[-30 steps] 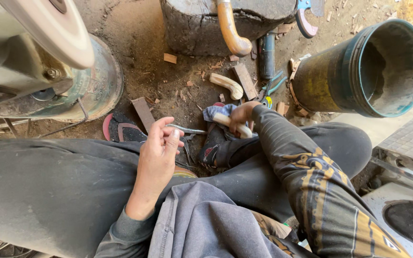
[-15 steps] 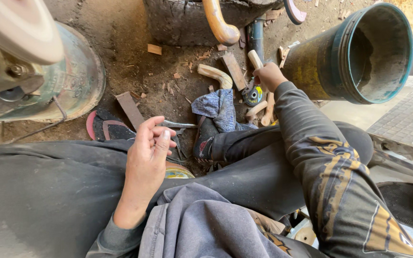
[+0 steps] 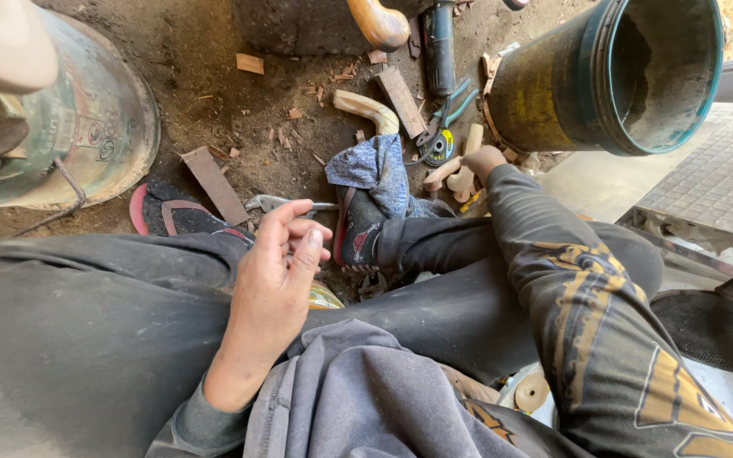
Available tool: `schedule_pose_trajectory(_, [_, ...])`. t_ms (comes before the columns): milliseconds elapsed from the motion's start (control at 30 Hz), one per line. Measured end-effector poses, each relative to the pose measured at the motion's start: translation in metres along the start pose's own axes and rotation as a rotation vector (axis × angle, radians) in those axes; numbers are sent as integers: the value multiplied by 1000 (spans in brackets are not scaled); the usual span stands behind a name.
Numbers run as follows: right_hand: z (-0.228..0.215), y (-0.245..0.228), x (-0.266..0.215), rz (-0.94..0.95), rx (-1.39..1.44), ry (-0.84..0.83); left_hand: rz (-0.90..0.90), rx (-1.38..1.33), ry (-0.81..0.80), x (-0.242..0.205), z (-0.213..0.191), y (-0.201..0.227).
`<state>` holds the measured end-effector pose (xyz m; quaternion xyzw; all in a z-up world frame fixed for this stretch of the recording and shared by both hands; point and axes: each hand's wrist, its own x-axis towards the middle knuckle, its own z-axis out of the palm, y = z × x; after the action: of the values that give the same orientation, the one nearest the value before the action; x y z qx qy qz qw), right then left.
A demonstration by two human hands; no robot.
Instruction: The person sits cross-legged and uses a bench grinder to smooth and shape a curved wooden handle. They repeatedly press the handle against the spinning wheel, rotating it to work different surfaces, and occasionally pause to inspect the piece before continuing.
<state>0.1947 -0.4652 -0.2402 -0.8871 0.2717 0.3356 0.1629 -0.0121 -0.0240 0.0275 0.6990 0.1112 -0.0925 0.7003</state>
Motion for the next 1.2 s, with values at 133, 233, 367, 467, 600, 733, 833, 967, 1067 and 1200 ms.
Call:
schedule_pose_trajectory(133, [24, 8, -15, 243, 260, -117, 5, 5, -27, -4, 6, 4])
schedule_pose_trajectory(233, [38, -4, -12, 274, 464, -111, 15, 3, -21, -3, 8, 4])
schedule_pose_trajectory(367, [45, 7, -6, 359, 484, -202, 34, 7, -33, -4, 8, 0])
schedule_pose_trajectory(467, [34, 5, -1, 416, 571, -178, 53, 3, -26, 0, 11, 1])
schedule_pose_trajectory(600, [35, -11, -16, 99, 10, 5, 58, 10, -21, -2, 8, 1])
schedule_pose_trajectory(733, [13, -32, -33, 275, 209, 505, 40, -14, -22, -3, 8, 2])
schedule_pose_trajectory(833, [0, -60, -44, 202, 59, 455, 48, -22, -18, -3, 4, 2])
schedule_pose_trajectory(967, [20, -100, -57, -398, -77, 671, 44, -20, -1, -2, 2, -1])
schedule_pose_trajectory(1067, [59, -127, -49, -1129, -214, 655, 71, 9, 27, 0, 2, -7])
schedule_pose_trajectory(1200, [102, -157, -32, -1108, -402, 605, 49, 87, 79, 3, 0, -15])
